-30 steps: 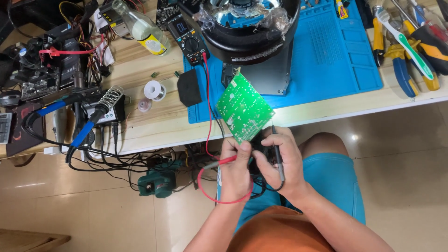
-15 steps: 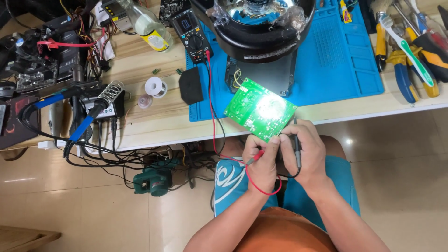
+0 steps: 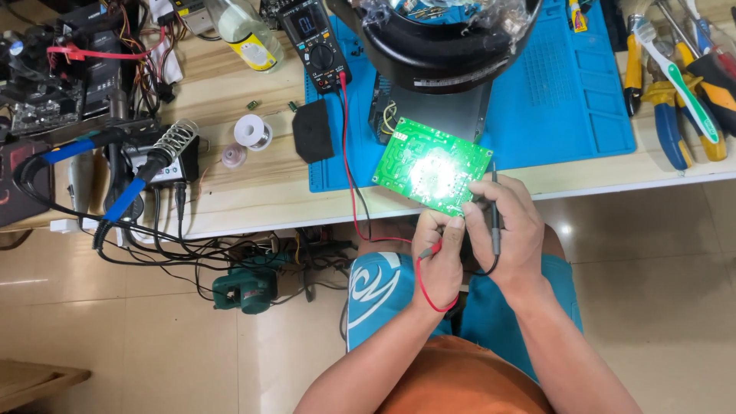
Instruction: Testing electronic components on a circuit board using multimeter probes at a repair workbench.
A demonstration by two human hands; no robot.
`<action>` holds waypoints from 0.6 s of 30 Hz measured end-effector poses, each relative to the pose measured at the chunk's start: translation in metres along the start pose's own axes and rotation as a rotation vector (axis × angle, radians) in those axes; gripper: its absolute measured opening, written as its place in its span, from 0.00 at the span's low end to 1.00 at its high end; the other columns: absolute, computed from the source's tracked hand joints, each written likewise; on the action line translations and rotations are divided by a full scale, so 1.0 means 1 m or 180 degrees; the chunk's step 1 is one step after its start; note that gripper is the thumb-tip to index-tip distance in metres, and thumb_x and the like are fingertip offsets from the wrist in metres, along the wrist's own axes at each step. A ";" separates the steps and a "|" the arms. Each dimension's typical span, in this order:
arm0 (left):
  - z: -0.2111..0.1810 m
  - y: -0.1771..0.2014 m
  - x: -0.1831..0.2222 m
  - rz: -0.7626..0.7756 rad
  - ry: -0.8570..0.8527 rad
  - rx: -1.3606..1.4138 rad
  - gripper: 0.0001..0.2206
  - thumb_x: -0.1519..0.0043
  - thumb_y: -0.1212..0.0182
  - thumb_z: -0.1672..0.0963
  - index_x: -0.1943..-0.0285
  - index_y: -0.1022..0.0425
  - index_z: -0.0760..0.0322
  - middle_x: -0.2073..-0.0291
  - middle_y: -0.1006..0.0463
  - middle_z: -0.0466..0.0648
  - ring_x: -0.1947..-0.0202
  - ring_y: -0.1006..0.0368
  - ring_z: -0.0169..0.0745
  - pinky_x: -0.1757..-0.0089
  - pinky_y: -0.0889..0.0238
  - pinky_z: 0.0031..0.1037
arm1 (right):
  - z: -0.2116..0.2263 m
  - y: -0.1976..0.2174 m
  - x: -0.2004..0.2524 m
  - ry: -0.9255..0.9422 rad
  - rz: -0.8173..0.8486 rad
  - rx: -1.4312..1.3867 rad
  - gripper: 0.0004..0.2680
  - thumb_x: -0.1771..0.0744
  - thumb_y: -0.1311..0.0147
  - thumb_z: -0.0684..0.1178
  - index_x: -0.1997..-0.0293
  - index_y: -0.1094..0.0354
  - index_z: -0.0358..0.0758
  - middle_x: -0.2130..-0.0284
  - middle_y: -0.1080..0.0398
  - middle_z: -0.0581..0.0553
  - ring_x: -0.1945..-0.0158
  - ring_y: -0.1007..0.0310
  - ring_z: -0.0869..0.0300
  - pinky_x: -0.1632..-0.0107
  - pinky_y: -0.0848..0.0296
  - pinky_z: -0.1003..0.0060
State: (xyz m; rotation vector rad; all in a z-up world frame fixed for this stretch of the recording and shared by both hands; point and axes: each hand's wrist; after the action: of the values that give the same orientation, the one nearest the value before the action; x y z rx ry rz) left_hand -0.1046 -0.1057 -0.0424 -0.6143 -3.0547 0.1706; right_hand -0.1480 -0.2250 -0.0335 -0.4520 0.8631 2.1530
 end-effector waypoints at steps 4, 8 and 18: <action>0.012 0.005 -0.002 0.0116 -0.0045 -0.0040 0.09 0.24 0.39 0.58 0.60 0.25 0.64 0.72 0.31 0.40 0.59 0.34 0.28 0.59 0.33 0.30 | -0.003 0.003 0.000 0.0002 0.0029 -0.0021 0.07 0.26 0.40 0.47 0.42 0.22 0.43 0.51 0.23 0.43 0.55 0.19 0.46 0.51 0.18 0.52; 0.020 0.012 -0.002 0.0247 0.0015 0.0001 0.12 0.22 0.42 0.56 0.60 0.25 0.64 0.73 0.29 0.44 0.62 0.32 0.30 0.59 0.32 0.30 | -0.009 0.002 0.008 0.0004 -0.0017 -0.0225 0.11 0.28 0.36 0.51 0.40 0.23 0.41 0.46 0.24 0.40 0.51 0.20 0.45 0.47 0.19 0.52; 0.010 0.022 0.003 0.0316 -0.0024 -0.0135 0.13 0.22 0.43 0.55 0.59 0.23 0.66 0.68 0.19 0.52 0.60 0.21 0.40 0.55 0.26 0.38 | -0.012 -0.001 0.011 0.0177 0.0037 -0.0345 0.12 0.29 0.34 0.49 0.40 0.23 0.37 0.46 0.24 0.36 0.51 0.19 0.43 0.48 0.19 0.50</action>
State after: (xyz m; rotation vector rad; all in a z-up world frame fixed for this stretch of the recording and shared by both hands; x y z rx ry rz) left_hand -0.0992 -0.0857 -0.0548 -0.7703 -3.0439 0.1103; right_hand -0.1540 -0.2269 -0.0482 -0.5648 0.7836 2.2146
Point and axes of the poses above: each hand's wrist, its own x-axis away from the middle knuckle, its own y-axis out of the back of the hand, z = x × y
